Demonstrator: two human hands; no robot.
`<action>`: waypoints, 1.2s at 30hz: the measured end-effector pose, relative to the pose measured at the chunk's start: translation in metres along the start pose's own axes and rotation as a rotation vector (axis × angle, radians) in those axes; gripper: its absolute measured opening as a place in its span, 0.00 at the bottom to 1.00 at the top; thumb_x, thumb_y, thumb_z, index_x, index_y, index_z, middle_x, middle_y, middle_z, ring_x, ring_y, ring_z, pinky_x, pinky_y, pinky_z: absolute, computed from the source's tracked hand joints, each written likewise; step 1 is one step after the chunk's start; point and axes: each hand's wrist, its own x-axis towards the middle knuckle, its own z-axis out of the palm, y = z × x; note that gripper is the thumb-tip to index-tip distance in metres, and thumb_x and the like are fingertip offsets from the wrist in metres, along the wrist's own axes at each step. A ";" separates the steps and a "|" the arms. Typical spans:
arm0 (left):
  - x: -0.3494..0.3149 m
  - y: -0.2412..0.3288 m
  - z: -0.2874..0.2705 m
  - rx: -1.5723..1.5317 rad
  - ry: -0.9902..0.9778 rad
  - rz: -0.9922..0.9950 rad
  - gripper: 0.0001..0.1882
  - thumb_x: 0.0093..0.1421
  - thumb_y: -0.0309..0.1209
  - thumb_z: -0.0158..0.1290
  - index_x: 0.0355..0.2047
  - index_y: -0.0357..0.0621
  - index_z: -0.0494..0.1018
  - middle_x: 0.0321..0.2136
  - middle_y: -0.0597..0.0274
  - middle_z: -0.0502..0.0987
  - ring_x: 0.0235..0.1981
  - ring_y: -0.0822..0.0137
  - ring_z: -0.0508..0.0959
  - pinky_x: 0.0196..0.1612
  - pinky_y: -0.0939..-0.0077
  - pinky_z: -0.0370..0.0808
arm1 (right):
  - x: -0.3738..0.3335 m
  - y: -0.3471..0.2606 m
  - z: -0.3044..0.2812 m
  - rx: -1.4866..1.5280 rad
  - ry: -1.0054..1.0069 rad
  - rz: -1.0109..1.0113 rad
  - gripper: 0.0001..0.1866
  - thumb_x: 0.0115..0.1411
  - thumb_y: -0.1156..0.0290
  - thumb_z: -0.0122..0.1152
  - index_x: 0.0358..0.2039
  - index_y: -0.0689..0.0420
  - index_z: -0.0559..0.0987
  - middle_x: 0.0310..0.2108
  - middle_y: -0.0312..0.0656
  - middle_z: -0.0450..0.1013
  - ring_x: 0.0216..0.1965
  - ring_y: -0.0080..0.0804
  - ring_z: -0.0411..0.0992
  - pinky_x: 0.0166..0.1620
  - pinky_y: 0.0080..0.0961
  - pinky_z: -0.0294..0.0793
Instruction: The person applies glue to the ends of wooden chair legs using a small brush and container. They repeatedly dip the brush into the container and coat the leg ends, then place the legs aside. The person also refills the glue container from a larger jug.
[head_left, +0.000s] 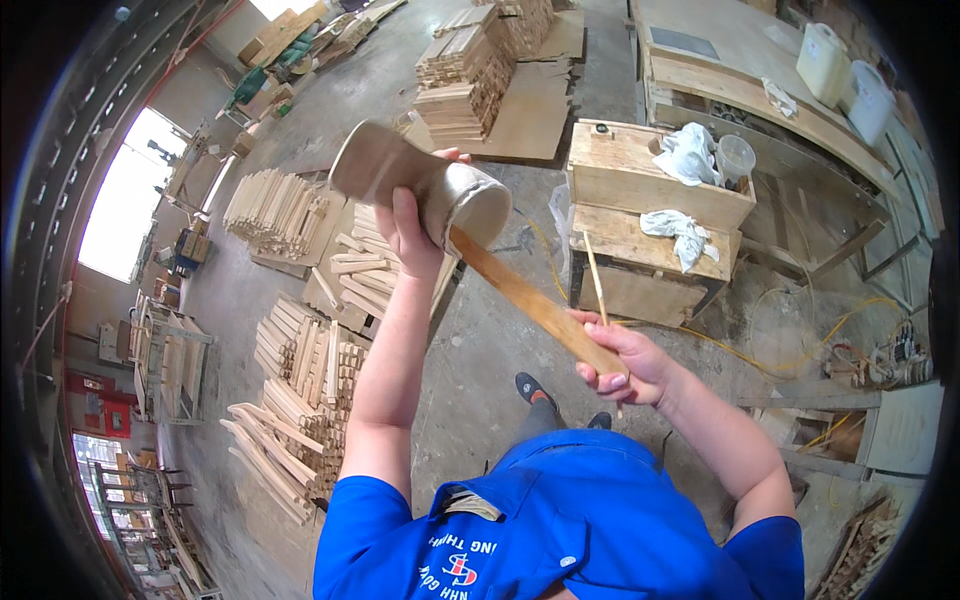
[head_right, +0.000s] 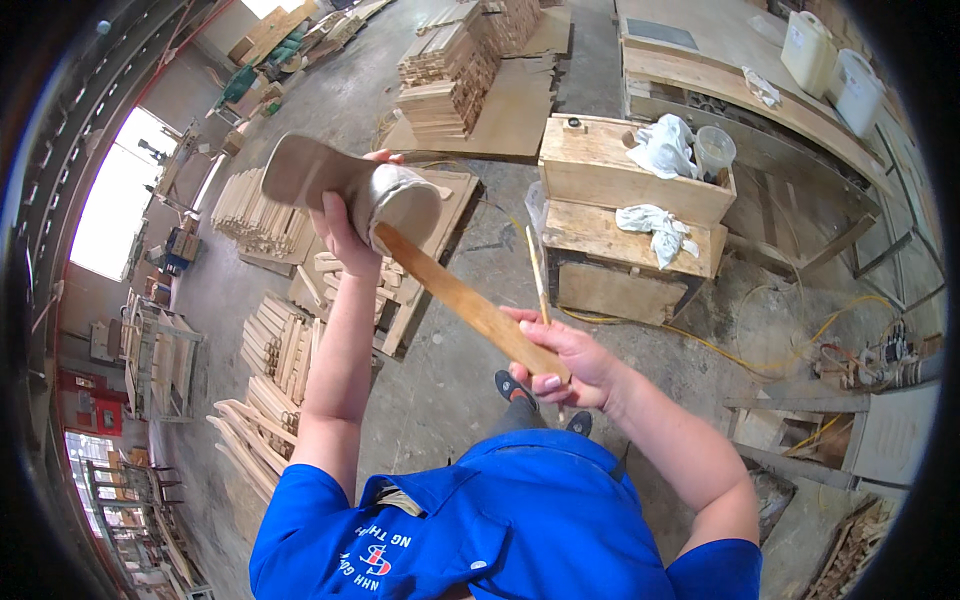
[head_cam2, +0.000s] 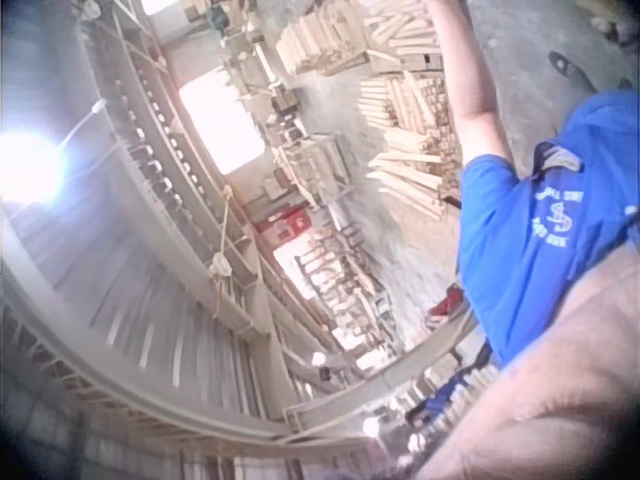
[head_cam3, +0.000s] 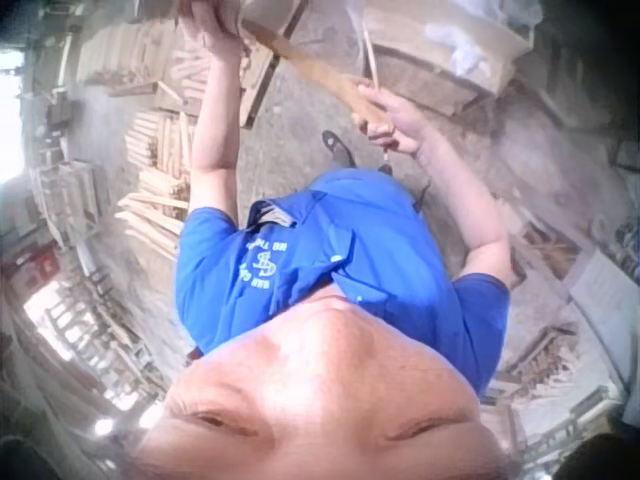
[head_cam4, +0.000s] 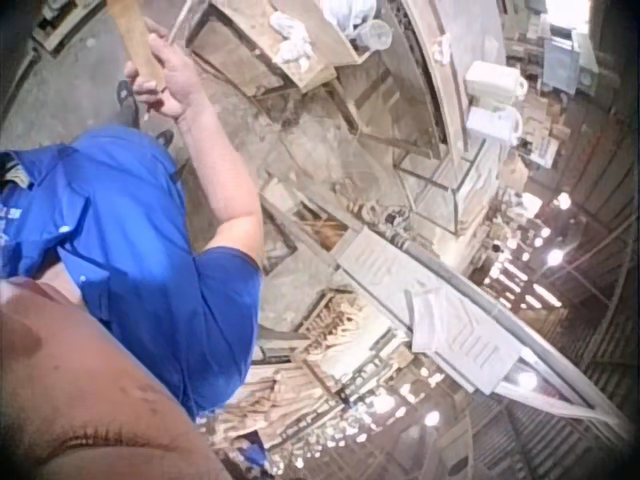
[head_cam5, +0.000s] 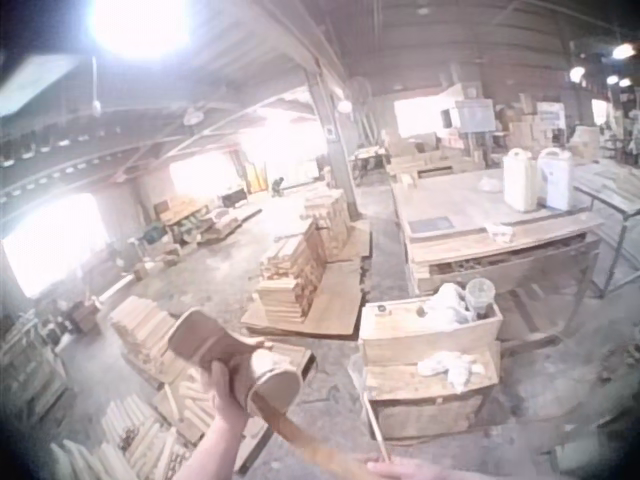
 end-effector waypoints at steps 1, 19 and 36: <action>0.001 -0.005 -0.002 0.007 0.054 0.058 0.28 0.65 0.46 0.38 0.54 0.33 0.55 0.44 0.36 0.70 0.44 0.48 0.74 0.47 0.57 0.72 | 0.009 0.003 -0.004 0.088 -0.111 0.020 0.17 0.67 0.62 0.37 0.57 0.36 0.61 0.28 0.51 0.71 0.13 0.21 0.63 0.11 0.11 0.60; -0.081 -0.149 -0.186 -0.600 1.140 -0.577 0.30 0.61 0.53 0.31 0.49 0.44 0.68 0.48 0.56 0.72 0.50 0.55 0.71 0.55 0.60 0.67 | 0.203 -0.061 -0.029 0.240 -0.033 -0.017 0.18 0.66 0.58 0.38 0.55 0.42 0.61 0.33 0.48 0.71 0.18 0.24 0.67 0.13 0.13 0.62; -0.234 -0.138 -0.258 -0.541 1.488 -0.958 0.24 0.63 0.46 0.34 0.48 0.46 0.70 0.47 0.59 0.74 0.49 0.57 0.72 0.55 0.57 0.66 | 0.292 -0.264 -0.188 -2.324 0.969 0.077 0.15 0.57 0.67 0.44 0.40 0.59 0.74 0.39 0.50 0.72 0.38 0.49 0.73 0.37 0.43 0.73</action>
